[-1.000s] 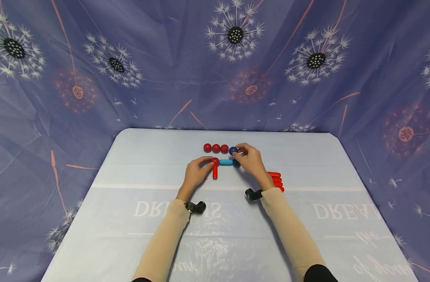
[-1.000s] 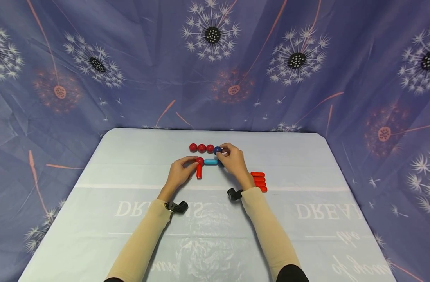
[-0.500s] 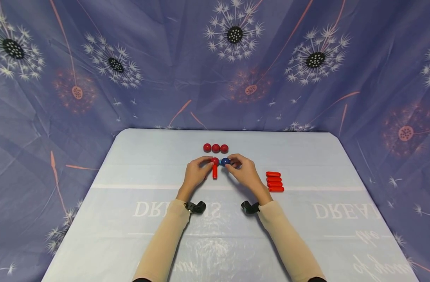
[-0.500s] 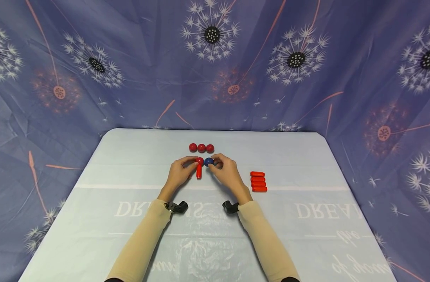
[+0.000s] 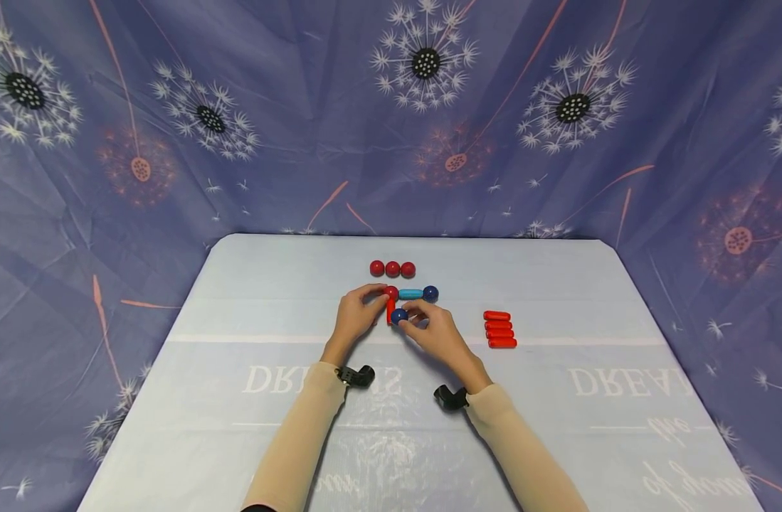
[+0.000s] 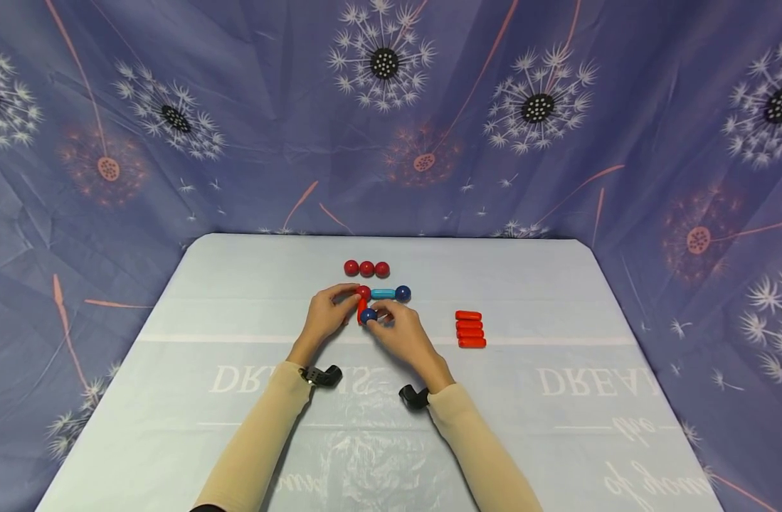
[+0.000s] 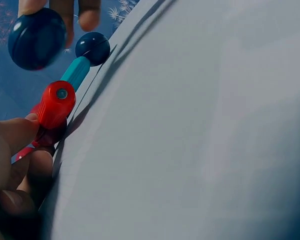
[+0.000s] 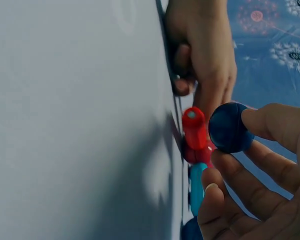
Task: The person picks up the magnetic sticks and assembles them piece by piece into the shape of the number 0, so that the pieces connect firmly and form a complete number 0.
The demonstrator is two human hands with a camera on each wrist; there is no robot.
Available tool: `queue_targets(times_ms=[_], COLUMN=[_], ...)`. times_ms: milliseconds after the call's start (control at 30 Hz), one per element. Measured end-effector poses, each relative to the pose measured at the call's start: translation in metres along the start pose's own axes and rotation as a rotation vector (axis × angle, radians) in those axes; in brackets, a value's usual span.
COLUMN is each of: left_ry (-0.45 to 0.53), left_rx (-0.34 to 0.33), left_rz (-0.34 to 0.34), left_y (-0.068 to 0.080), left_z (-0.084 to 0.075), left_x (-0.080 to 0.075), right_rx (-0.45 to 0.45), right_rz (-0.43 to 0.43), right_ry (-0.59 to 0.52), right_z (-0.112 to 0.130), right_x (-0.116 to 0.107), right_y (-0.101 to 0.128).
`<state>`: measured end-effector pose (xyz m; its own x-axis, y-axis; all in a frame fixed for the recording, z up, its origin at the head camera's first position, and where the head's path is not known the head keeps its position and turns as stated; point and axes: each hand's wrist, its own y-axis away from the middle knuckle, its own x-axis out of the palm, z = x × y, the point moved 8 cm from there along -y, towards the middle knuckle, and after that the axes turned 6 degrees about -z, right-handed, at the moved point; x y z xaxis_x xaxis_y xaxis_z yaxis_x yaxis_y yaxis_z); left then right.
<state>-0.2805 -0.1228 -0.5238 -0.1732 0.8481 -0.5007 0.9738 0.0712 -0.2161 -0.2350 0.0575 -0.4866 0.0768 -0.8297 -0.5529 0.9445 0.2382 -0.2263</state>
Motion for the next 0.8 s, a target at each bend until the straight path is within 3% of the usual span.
queue_targets(times_ms=[800], left_ry=[-0.022], left_rx=[0.014], left_rz=[-0.014], left_y=[-0.001], left_z=[-0.003], left_x=[-0.001], right_rx=[-0.009], right_rz=[0.062], right_ry=[0.025], right_z=[-0.005], right_x=[0.022], right_y=[0.008])
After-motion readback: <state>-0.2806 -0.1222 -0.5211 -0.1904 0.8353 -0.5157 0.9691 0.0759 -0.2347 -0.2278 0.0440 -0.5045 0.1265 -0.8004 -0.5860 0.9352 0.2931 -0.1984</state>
